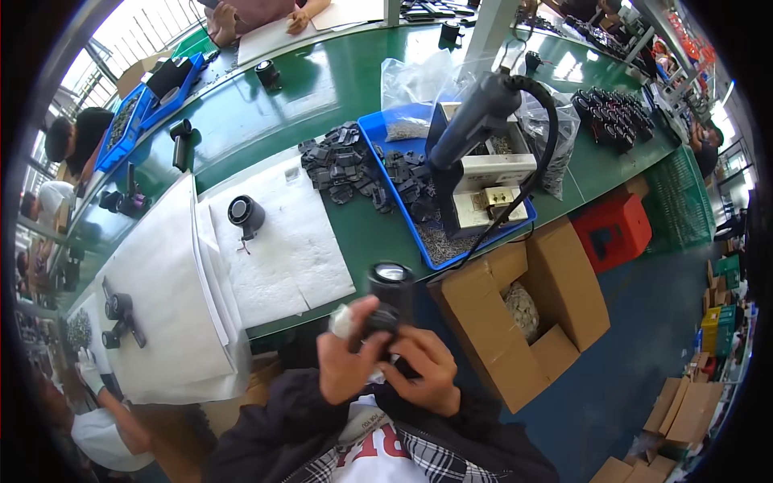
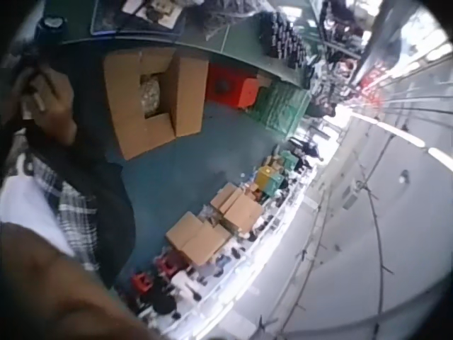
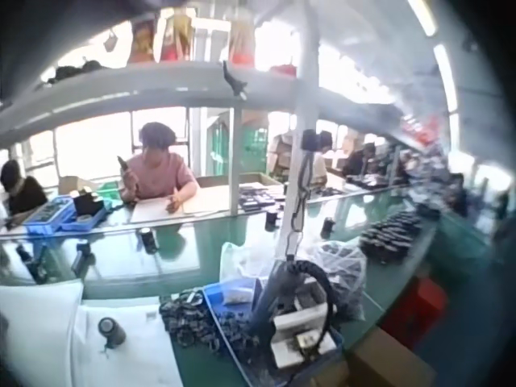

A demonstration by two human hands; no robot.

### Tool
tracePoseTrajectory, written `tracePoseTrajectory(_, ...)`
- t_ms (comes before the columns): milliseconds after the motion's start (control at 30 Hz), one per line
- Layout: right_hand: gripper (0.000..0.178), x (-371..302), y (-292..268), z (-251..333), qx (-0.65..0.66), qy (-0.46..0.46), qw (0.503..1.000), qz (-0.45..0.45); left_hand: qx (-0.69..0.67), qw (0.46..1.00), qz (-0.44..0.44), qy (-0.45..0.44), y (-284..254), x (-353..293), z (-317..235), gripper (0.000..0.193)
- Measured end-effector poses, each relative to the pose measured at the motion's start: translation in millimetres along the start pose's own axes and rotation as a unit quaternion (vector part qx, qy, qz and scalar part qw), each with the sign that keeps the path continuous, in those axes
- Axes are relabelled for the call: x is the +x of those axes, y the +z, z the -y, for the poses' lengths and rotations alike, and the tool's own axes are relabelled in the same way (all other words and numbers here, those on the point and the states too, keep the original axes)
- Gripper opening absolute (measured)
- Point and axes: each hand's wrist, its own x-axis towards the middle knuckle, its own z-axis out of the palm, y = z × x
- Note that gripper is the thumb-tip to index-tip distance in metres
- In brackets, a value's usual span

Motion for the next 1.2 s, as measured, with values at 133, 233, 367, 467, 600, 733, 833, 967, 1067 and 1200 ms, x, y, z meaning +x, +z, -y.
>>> tracePoseTrajectory(133,0.051,59.8,7.2,-15.3,0.027,-0.044,0.998,0.028,-0.072,0.995,-0.064,-0.036,-56.4,10.9,-13.3,0.048)
tracePoseTrajectory(233,0.071,136.0,31.6,-32.3,-0.007,-0.059,0.968,-0.243,-0.082,0.993,-0.085,-0.009,-73.9,15.1,-18.6,0.047)
tracePoseTrajectory(367,0.076,187.9,-4.2,-63.1,0.309,0.082,0.941,-0.108,-0.103,0.994,-0.032,0.007,-79.9,47.7,-21.3,0.046)
tracePoseTrajectory(467,0.077,195.3,19.3,-62.5,0.412,0.048,0.909,-0.051,-0.129,0.989,-0.056,-0.046,-85.7,57.8,-25.5,0.046)
tracePoseTrajectory(600,0.087,193.6,40.7,-28.4,0.534,-0.041,0.845,0.007,-0.100,0.990,-0.064,-0.069,-91.8,75.3,-14.5,0.046)
tracePoseTrajectory(733,0.084,188.1,62.8,-1.4,0.594,-0.178,0.784,0.012,-0.123,0.987,-0.083,-0.060,-80.5,82.8,-0.1,0.047)
tracePoseTrajectory(833,0.083,170.2,79.5,8.3,0.605,-0.163,0.778,-0.036,-0.100,0.987,-0.117,-0.054,-79.0,85.5,2.9,0.045)
tracePoseTrajectory(967,0.081,164.9,99.3,9.8,0.594,-0.147,0.790,-0.046,-0.070,0.988,-0.127,-0.056,-74.4,85.5,3.8,0.043)
tracePoseTrajectory(1067,0.078,164.0,100.9,7.3,0.574,-0.172,0.799,-0.042,-0.048,0.988,-0.133,-0.054,-71.8,86.9,-0.6,0.042)
tracePoseTrajectory(1200,0.078,162.7,102.3,4.4,0.563,-0.164,0.810,-0.022,-0.031,0.989,-0.135,-0.047,-70.9,87.5,-0.7,0.043)
